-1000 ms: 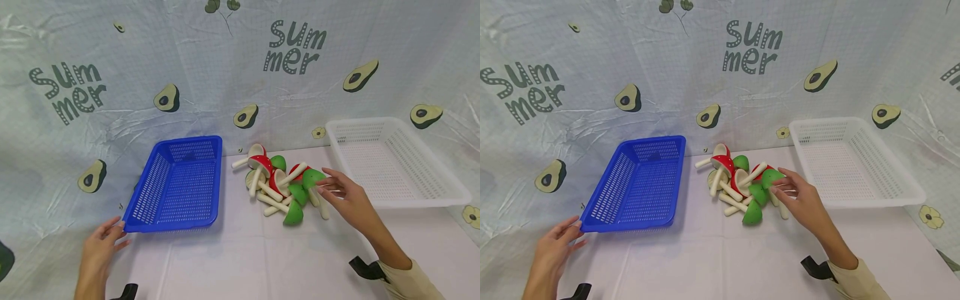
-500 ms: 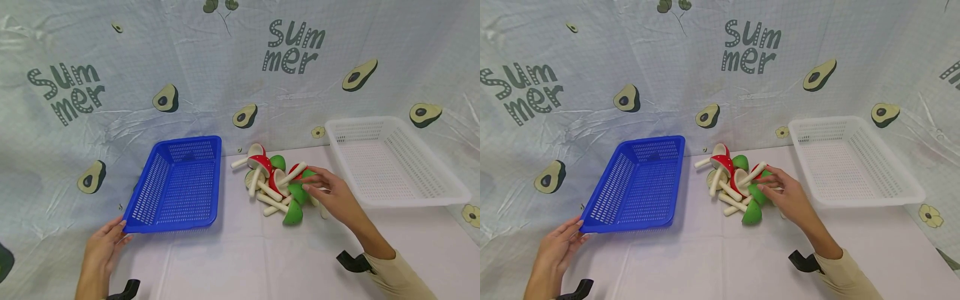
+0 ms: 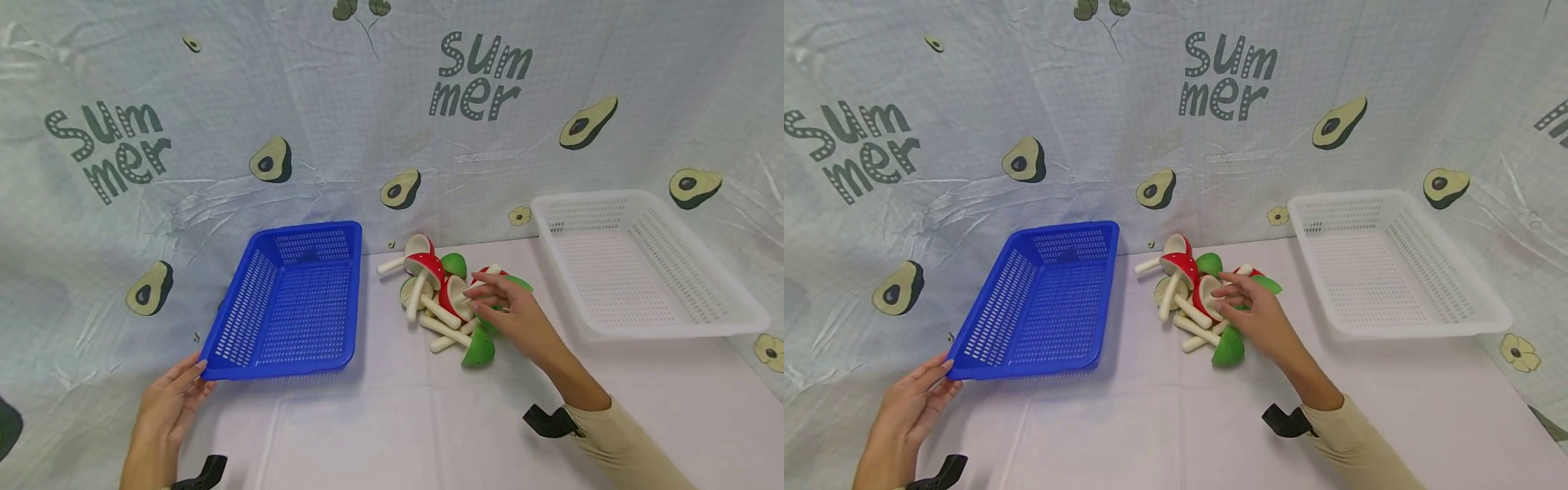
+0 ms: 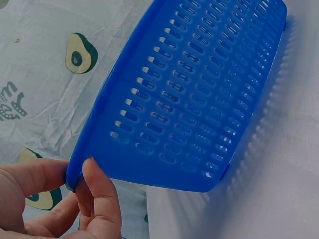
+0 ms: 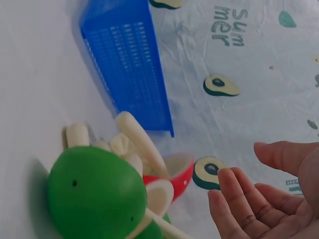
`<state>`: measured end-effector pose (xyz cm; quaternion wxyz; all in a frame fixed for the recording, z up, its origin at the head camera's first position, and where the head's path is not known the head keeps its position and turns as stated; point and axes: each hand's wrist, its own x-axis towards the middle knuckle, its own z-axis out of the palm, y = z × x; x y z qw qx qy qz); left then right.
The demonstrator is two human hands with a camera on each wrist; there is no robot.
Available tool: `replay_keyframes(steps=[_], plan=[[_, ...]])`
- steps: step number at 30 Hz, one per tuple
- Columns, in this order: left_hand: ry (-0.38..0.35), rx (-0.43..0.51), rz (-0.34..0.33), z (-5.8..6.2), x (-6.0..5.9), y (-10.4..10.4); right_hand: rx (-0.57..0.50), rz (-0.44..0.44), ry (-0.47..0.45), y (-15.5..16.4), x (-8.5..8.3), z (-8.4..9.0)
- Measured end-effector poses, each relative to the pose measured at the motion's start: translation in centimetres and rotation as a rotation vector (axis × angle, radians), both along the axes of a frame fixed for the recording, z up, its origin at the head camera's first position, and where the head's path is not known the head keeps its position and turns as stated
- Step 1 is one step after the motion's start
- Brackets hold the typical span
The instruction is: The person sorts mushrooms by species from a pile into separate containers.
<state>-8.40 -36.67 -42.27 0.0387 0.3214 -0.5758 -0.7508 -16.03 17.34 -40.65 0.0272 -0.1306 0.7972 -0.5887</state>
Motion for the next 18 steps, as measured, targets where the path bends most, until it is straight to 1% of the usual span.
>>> replay_keyframes(steps=[5,11,15,18], plan=[[-0.02,0.008,0.024,-0.1,-0.1,0.0,-0.04,0.004,-0.054,-1.5,-0.3,-0.2],[0.019,0.035,-0.012,-0.1,-0.1,-0.2,-0.08,0.003,-0.094,-3.3,-0.5,-0.6],[0.026,0.042,-0.018,-0.1,-0.1,-0.2,-0.166,0.024,-0.141,-4.3,-0.7,-0.7],[0.013,0.037,-0.011,-0.1,-0.1,-0.2,-0.229,0.033,-0.181,-4.9,-1.0,-0.9]])
